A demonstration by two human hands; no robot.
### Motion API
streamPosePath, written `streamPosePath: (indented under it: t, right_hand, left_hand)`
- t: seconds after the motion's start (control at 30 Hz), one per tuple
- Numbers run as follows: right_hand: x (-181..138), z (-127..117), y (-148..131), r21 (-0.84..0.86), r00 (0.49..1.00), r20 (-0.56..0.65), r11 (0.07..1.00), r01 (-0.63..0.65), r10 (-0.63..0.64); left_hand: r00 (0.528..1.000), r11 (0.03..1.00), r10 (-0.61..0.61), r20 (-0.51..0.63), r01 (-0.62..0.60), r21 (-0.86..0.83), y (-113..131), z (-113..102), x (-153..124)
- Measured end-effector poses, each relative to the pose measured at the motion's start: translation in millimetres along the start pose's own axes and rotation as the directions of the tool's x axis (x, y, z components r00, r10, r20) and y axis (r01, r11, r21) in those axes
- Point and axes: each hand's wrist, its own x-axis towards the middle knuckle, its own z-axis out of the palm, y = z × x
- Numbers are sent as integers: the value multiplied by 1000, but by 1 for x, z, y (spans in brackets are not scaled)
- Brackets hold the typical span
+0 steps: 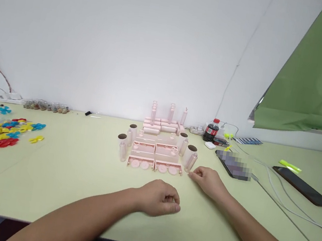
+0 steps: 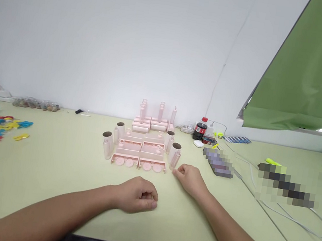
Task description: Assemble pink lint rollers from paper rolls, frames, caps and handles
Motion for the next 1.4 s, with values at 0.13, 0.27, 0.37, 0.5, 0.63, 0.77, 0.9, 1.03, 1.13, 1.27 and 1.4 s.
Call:
streamPosePath:
  t: [0.13, 0.27, 0.37, 0.5, 0.63, 0.77, 0.9, 1.03, 1.13, 1.27, 1.4]
  right_hand:
    - [-21, -1, -3, 133, 982, -137, 980, 146, -128]
    - [-32, 7, -31, 333, 818, -302, 750, 572, -490]
    - [-26, 20, -63, 327, 628, -278, 543, 773, -727]
    - [-13, 40, -89, 431, 557, -241, 427, 795, -795]
    - [-15, 50, -84, 539, 617, -179, 448, 713, -767]
    - [-23, 46, -73, 570, 661, -106, 500, 653, -743]
    - [-22, 48, -72, 638, 641, -107, 442, 630, -760]
    - [-22, 52, -72, 677, 582, -47, 403, 616, -812]
    - [-24, 51, -70, 647, 558, 58, 457, 610, -828]
    - [-24, 47, -71, 667, 597, 130, 515, 538, -792]
    - [-24, 45, -76, 684, 650, 133, 544, 486, -748]
  left_hand:
    - [975, 998, 56, -216, -55, 10, -5, -2, -1]
    - [857, 954, 298, -420, -257, 152, -19, -11, 3]
    - [757, 874, 484, -438, -396, 282, -30, -21, 6]
    - [744, 884, 467, -477, -388, 260, -38, -31, 5]
    - [768, 883, 470, -435, -417, 217, -39, -35, 2]
    - [810, 897, 441, -387, -407, 171, -37, -34, 1]
    - [768, 858, 514, -384, -453, 242, -38, -30, 3]
    - [778, 816, 573, -256, -514, 263, -38, -18, 4]
    - [788, 795, 598, -146, -559, 237, -35, -12, 4]
    - [730, 749, 662, -170, -632, 202, -25, -14, 3]
    - [762, 789, 615, -206, -591, 171, -19, -18, 1]
